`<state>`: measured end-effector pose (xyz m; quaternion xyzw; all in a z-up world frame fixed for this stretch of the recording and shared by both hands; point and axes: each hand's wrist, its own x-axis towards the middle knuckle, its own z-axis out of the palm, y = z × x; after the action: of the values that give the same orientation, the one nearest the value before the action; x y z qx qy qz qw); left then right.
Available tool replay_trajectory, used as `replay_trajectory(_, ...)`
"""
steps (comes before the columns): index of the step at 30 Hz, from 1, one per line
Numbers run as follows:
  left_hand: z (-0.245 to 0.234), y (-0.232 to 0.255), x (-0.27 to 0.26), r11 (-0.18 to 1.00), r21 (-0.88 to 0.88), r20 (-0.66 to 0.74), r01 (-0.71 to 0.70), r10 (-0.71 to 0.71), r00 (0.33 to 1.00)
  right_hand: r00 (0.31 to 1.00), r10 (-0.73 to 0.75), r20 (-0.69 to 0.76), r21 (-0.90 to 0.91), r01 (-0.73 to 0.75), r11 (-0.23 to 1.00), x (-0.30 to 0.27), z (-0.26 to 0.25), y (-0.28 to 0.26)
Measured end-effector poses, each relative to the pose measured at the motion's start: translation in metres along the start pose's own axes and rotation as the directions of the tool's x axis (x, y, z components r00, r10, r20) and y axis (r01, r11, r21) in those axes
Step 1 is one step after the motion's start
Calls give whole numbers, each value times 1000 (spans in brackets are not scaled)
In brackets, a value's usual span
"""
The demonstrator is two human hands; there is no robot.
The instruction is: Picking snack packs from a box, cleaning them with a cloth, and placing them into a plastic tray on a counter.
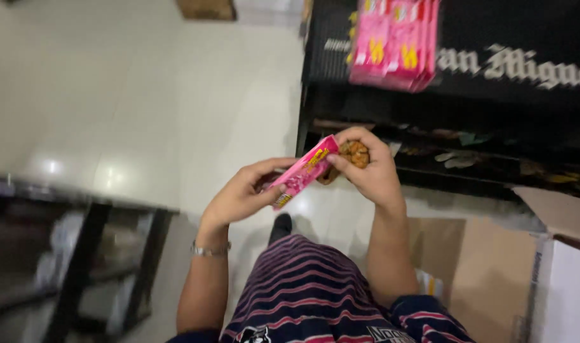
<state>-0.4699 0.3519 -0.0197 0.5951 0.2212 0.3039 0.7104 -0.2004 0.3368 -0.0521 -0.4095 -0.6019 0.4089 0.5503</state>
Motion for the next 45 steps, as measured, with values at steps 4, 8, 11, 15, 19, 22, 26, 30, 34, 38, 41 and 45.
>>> replay_trajectory(4,-16,40,63,889,452,-45,70,-56,997,984,-53,-171,-381,-16,924,38,-17,-30)
replay_trajectory(8,-22,59,125,763,639,-4,-97,129,992,942,-211,-260,-697,-32,716,59,-67,-67)
replay_trajectory(11,-32,69,175,684,707,24,-179,230,973,866,-286,-410,-755,-147,639,71,-125,-67)
replay_trajectory(15,-44,78,250,431,798,155,-422,529,834,879,-291,-377,-855,-209,474,130,-181,-83)
replay_trajectory(19,-44,78,323,357,862,140,-360,516,845,943,-328,-63,-928,65,367,203,-218,-77)
replay_trajectory(22,-44,64,363,326,880,147,-345,503,852,987,-138,78,-799,145,584,232,-254,-41)
replay_trajectory(26,-51,60,394,270,920,134,-284,465,875,995,0,96,-673,65,737,261,-264,-9)
replay_trajectory(30,-60,50,417,231,933,168,-275,399,902,999,16,49,-638,19,770,269,-263,12)
replay_trajectory(34,-67,46,427,244,928,177,-283,378,908,991,125,-45,-635,-125,763,272,-269,23)
replay_trajectory(38,-77,39,421,477,857,30,-195,332,943,974,206,-91,-651,-215,728,269,-274,29)
replay_trajectory(41,-83,39,413,560,812,-26,-163,314,949,986,155,-57,-643,-155,750,270,-271,25)
replay_trajectory(45,-86,29,407,548,819,-63,-171,381,923,989,130,-73,-578,-148,802,268,-262,22)
